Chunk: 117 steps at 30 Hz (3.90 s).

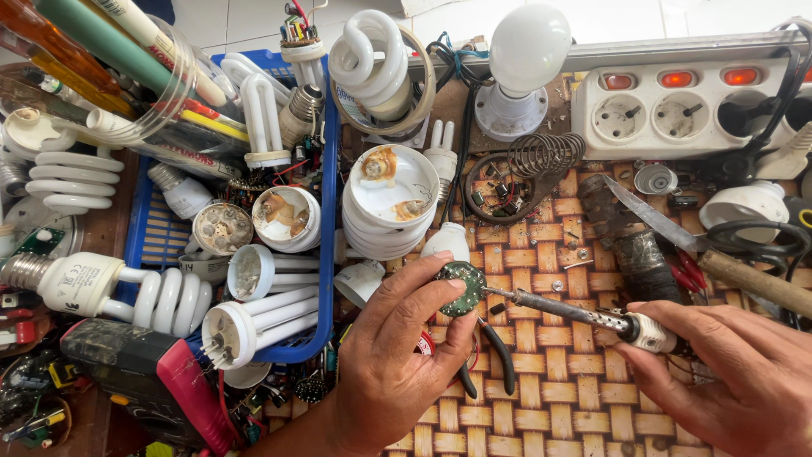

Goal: The person uses a soldering iron to heat and remove a component from a small green circuit board. They then use pliers to pull the component off and strip the ends of two wires. Finally, they attach the stripped wires to the circuit board.

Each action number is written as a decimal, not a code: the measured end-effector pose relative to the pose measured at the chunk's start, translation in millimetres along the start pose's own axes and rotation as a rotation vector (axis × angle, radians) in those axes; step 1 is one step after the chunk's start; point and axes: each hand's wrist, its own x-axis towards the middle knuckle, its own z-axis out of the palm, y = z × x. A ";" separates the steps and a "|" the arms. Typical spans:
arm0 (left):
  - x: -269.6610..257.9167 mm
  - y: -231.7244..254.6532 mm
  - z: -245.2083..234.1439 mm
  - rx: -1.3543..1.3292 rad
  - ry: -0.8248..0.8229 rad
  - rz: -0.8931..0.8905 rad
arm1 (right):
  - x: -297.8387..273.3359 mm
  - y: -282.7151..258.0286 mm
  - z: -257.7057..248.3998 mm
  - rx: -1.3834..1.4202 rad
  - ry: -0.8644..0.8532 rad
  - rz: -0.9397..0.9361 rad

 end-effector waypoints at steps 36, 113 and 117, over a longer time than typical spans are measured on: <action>0.7 -0.2 -0.2 0.123 0.007 0.065 | 7.1 -5.8 -4.5 -0.025 -0.012 -0.005; 0.2 16.5 18.7 0.072 -0.033 0.126 | 11.0 -46.7 11.7 -0.420 0.032 0.129; -0.7 26.1 23.3 0.015 -0.093 0.050 | 10.6 -44.3 -0.7 -0.375 0.098 0.057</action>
